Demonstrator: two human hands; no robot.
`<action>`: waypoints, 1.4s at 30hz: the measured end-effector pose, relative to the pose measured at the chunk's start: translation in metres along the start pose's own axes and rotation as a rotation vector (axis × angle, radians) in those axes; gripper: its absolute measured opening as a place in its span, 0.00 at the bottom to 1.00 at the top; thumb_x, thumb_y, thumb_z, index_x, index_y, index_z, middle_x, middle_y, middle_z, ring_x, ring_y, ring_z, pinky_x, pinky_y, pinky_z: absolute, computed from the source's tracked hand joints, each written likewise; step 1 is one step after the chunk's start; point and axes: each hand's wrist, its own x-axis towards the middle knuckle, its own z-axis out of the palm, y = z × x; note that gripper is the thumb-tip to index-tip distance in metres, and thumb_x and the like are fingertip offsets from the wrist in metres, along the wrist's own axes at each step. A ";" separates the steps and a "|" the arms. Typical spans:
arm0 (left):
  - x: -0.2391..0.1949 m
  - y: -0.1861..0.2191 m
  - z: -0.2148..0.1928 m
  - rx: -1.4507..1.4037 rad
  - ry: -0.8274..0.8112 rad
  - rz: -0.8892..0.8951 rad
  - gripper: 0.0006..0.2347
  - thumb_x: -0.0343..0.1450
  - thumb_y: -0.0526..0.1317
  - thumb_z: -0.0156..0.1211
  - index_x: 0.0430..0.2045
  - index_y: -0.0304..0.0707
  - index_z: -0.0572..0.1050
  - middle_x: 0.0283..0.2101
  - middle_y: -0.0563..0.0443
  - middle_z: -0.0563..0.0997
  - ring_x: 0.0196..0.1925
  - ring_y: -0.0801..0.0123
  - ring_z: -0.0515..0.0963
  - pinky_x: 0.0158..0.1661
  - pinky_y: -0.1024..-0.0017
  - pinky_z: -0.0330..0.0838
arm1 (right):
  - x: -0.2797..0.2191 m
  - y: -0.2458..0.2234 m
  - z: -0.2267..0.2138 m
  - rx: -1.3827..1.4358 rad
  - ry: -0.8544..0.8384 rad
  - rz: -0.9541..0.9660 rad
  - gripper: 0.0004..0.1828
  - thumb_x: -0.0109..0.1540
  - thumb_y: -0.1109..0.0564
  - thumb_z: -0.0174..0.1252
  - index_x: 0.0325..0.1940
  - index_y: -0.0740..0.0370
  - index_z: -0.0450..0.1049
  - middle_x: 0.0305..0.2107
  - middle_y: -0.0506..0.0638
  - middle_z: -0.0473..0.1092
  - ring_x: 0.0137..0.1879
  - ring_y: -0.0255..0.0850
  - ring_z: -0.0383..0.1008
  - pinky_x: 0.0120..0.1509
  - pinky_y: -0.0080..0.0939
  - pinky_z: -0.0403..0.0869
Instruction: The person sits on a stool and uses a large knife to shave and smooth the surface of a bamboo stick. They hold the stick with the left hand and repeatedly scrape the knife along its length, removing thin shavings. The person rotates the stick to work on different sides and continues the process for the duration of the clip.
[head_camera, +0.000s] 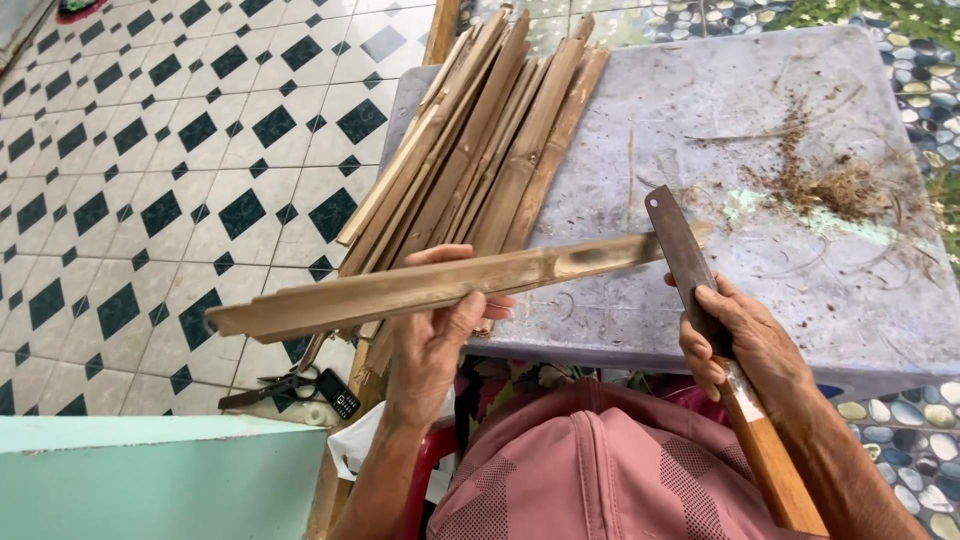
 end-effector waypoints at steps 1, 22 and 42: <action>0.000 0.000 -0.001 -0.010 0.006 0.010 0.14 0.77 0.36 0.56 0.56 0.33 0.66 0.50 0.37 0.79 0.45 0.56 0.87 0.47 0.65 0.88 | 0.000 0.000 -0.003 0.001 0.011 0.022 0.14 0.72 0.48 0.44 0.59 0.53 0.66 0.14 0.49 0.56 0.10 0.36 0.50 0.11 0.36 0.50; -0.004 0.022 -0.004 0.061 0.106 0.067 0.10 0.74 0.39 0.62 0.45 0.35 0.73 0.45 0.49 0.79 0.35 0.60 0.88 0.41 0.66 0.89 | 0.009 0.009 -0.029 0.142 -0.149 -0.019 0.10 0.74 0.53 0.42 0.56 0.58 0.61 0.15 0.44 0.59 0.10 0.30 0.54 0.07 0.31 0.62; -0.015 -0.013 0.006 0.184 0.057 0.184 0.09 0.74 0.44 0.63 0.42 0.45 0.71 0.44 0.52 0.74 0.45 0.73 0.76 0.46 0.75 0.85 | -0.069 0.001 0.081 0.328 -0.415 0.314 0.36 0.65 0.55 0.52 0.79 0.58 0.60 0.07 0.50 0.58 0.05 0.38 0.60 0.04 0.36 0.62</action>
